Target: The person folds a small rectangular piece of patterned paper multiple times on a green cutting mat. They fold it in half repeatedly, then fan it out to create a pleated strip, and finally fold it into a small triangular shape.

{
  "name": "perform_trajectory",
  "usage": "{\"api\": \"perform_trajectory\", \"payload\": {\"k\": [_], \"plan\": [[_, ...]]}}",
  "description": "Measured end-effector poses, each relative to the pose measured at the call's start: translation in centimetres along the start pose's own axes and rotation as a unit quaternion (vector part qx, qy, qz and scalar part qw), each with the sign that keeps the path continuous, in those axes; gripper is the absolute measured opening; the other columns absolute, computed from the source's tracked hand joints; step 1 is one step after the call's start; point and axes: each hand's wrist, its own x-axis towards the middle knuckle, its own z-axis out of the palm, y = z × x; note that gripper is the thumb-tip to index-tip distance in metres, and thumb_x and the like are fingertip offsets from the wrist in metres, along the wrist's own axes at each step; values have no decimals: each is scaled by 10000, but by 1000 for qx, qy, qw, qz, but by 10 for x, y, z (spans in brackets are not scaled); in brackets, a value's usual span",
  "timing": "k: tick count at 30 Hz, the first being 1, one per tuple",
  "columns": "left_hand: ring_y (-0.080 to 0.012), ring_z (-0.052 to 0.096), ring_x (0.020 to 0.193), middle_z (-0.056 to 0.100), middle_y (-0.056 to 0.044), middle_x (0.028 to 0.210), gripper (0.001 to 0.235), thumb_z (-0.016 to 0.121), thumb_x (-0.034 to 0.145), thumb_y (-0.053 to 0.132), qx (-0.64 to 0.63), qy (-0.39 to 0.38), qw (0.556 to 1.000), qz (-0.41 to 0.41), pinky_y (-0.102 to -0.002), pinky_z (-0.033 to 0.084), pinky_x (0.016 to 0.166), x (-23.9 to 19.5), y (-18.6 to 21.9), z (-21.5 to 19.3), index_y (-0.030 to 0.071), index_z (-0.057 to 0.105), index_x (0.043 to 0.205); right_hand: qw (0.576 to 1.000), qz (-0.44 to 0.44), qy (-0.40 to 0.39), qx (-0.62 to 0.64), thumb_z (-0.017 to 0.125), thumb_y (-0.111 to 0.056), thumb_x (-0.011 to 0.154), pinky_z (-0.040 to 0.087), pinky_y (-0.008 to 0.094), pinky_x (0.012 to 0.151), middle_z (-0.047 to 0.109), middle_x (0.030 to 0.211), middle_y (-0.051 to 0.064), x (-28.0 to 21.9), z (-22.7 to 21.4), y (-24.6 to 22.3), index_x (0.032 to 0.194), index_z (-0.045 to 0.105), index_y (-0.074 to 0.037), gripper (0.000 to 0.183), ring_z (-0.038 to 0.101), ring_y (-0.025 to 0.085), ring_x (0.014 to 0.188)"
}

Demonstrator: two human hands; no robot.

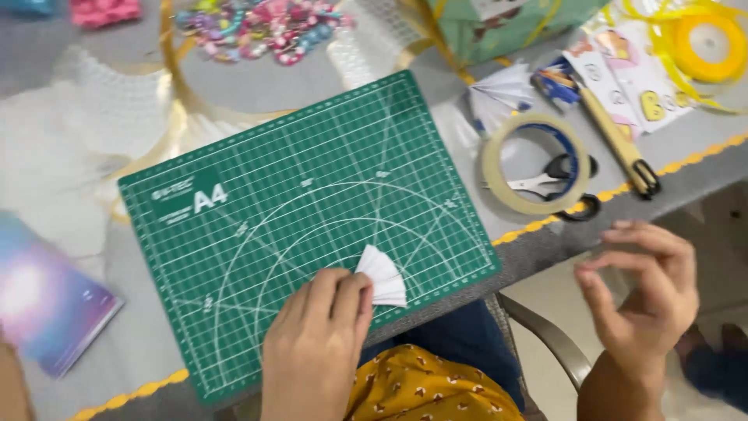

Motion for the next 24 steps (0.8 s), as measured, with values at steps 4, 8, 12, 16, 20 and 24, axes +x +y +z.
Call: {"api": "perform_trajectory", "payload": {"k": [4, 8, 12, 16, 20, 24], "plan": [[-130, 622, 753, 608, 1, 946, 94, 771, 942, 158, -19, -5, 1000, 2, -283, 567, 707, 1, -4, -3, 128, 682, 950, 994, -16, -49, 97, 732, -162, 881, 526, 488, 1103, 629, 1094, 166, 23, 47, -54, 886, 700, -37, 130, 596, 327, 1146], [-138, 608, 742, 591, -8, 912, 92, 753, 963, 142, -6, 35, 999, 19, -283, 547, 694, 2, -3, 1, 112, 669, 938, 989, -57, -118, 68, 741, -224, 906, 396, 421, 1089, 676, 1086, 11, 40, 74, -91, 890, 720, -171, 59, 642, 262, 1145], [-138, 600, 743, 572, -7, 902, 100, 738, 983, 172, 17, 40, 999, 27, -282, 543, 690, 1, -5, 4, 130, 656, 942, 985, -90, -142, 31, 734, -257, 927, 327, 398, 1046, 683, 1074, -29, 44, 90, -97, 909, 717, -195, 67, 641, 242, 1125], [-139, 580, 737, 556, -7, 918, 94, 715, 999, 163, 6, 12, 1000, 20, -287, 526, 698, -1, -4, 1, 132, 631, 972, 982, -111, -155, 8, 712, -248, 952, 318, 397, 1061, 690, 1087, -27, 45, 93, -96, 926, 710, -196, 58, 644, 238, 1144], [-131, 581, 727, 558, -3, 899, 90, 664, 1039, 157, 1, 11, 1000, 13, -286, 515, 682, 1, -4, -1, 133, 627, 961, 979, -133, -156, -13, 675, -260, 972, 301, 404, 1052, 691, 1078, -31, 45, 96, -94, 912, 706, -205, 87, 651, 237, 1132], [-143, 595, 747, 579, -12, 910, 94, 662, 1044, 151, -11, 22, 1000, 12, -288, 524, 700, 2, -5, -2, 118, 644, 957, 976, -144, -162, -29, 668, -241, 978, 302, 413, 1048, 691, 1086, -31, 46, 96, -95, 907, 696, -208, 84, 649, 236, 1131]]}}
